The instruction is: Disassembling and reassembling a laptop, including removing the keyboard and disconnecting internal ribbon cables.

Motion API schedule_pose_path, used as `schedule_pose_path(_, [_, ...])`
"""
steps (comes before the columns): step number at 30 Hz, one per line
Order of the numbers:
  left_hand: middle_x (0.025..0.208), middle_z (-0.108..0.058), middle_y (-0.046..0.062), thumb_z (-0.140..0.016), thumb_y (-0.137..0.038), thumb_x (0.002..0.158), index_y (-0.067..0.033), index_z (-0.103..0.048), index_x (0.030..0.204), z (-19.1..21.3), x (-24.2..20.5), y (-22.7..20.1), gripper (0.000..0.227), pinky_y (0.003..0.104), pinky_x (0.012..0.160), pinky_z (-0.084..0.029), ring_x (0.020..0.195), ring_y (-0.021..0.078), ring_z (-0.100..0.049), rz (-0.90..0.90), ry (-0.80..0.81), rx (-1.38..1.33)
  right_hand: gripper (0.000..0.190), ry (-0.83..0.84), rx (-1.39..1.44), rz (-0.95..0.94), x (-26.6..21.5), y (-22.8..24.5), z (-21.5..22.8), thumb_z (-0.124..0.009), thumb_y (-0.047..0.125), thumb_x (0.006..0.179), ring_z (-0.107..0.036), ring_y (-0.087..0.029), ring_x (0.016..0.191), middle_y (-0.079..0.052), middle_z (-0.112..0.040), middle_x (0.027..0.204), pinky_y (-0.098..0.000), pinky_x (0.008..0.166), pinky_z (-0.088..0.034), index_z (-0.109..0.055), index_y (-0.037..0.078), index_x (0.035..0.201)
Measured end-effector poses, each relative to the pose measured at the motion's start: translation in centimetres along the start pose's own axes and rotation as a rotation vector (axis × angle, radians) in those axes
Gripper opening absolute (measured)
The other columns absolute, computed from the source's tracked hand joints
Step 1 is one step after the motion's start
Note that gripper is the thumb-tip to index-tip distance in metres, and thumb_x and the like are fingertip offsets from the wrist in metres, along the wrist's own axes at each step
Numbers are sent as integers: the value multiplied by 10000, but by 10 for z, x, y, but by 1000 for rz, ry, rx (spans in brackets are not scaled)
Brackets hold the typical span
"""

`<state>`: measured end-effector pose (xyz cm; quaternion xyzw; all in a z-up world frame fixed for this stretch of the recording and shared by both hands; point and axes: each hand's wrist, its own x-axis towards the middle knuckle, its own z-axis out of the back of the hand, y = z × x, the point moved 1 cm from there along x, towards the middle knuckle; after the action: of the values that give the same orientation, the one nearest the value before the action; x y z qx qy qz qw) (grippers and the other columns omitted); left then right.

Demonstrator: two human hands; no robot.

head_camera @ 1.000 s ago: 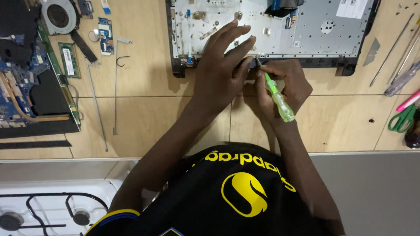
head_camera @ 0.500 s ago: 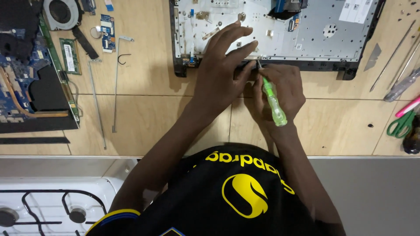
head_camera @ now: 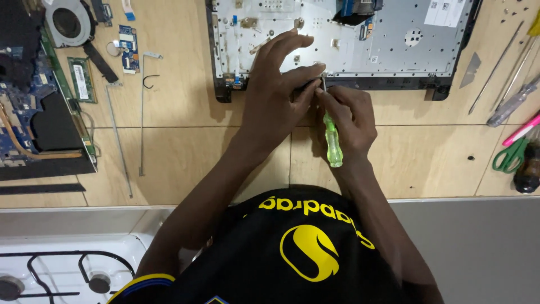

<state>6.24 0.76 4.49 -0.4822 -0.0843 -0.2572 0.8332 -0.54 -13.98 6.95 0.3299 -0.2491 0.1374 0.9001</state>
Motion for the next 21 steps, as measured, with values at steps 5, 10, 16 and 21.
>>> schedule_pose_path(5, [1394,-541,97,-889,-59,968,-128,-702,1141,1,4,-5,264,591,1119,-510,1373,395,-512,-11,-25,-7,150,15,135,-224,-12,-2,0,-737,-83,993,-617,-362,1061,-223,-657,1133,-431,893,-527,-728,-48,1139])
schedule_pose_path(10, [1268,-604,122,-846,-62,943,-61,-773,978,5,14,-17,81,554,1022,-521,1277,395,-539,34,-20,48,325,109,112,-229,-8,-3,7,-795,-61,970,-654,-383,1108,-255,-626,1224,-392,952,-538,-675,-20,1269])
schedule_pose_path(16, [1200,-607,109,-808,-40,936,-73,-717,983,7,20,-22,108,493,926,-505,1145,356,-562,3,-9,127,352,75,178,-250,-21,-15,0,-823,-97,925,-667,-351,1149,-244,-637,1250,-363,968,-539,-688,-40,1245])
schedule_pose_path(21, [1194,-558,-19,-783,-180,963,-171,-740,1001,-14,7,-6,58,472,988,-489,1242,298,-544,60,-19,212,131,-129,128,-189,1,-7,2,-749,5,945,-720,-329,788,-161,-720,982,-405,622,-585,-790,25,1068])
